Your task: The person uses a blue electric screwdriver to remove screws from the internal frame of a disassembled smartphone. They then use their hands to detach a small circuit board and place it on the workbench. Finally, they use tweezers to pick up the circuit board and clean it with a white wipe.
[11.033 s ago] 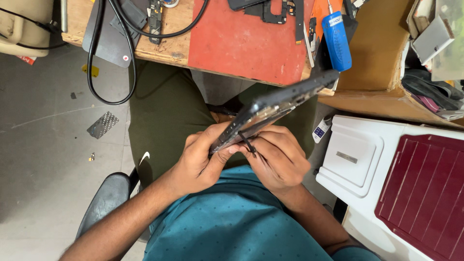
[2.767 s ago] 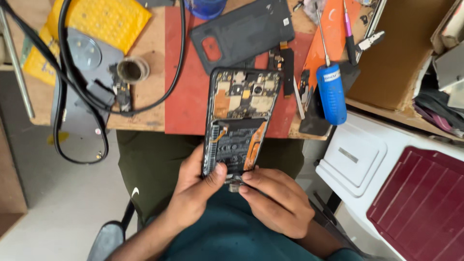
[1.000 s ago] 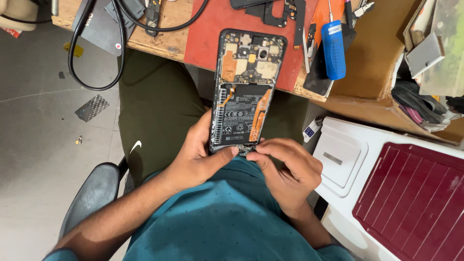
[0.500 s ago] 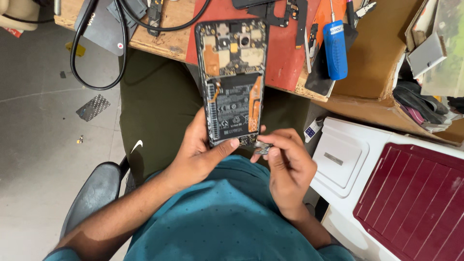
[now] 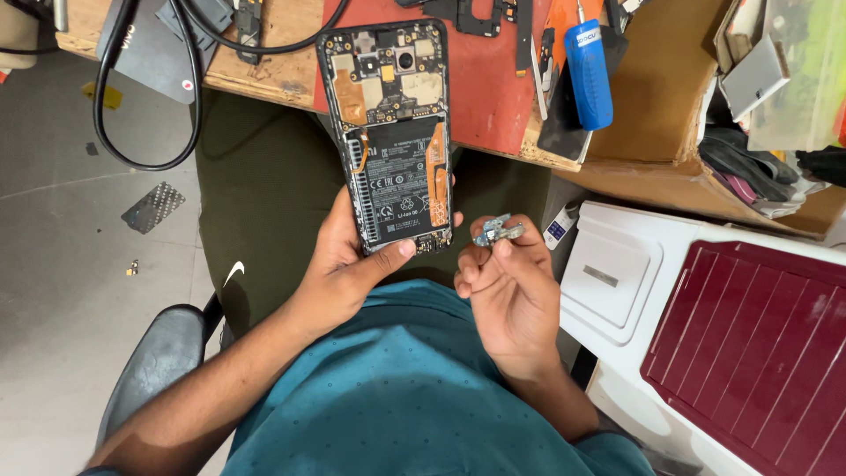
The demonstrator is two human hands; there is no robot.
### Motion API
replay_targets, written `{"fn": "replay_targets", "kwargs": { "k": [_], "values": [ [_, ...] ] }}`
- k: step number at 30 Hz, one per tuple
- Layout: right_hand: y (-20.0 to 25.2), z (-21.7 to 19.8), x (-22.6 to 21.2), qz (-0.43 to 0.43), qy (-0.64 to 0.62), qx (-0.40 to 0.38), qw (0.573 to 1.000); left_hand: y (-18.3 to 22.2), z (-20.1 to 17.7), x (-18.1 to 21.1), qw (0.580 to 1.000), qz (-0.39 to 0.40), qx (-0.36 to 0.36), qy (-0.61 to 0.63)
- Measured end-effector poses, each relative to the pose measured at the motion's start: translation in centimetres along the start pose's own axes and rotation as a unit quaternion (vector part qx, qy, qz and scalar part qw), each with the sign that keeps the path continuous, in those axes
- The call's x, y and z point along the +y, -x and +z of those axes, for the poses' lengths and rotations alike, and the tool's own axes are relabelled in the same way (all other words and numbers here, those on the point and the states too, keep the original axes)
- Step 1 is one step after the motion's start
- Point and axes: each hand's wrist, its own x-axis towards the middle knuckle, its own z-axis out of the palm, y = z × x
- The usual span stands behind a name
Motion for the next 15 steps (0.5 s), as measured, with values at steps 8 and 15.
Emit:
{"fn": "replay_targets", "kwargs": {
  "k": [8, 15],
  "values": [
    [0.9, -0.9, 1.3, 0.035, -0.009, -0.010, 0.999, 0.1, 0.1, 0.2, 0.999, 0.035, -0.026, 0.006],
    [0.7, -0.8, 3.3, 0.072, 0.012, -0.004, 0.997, 0.0, 0.3, 0.6, 0.998, 0.041, -0.040, 0.014]
  ]
}}
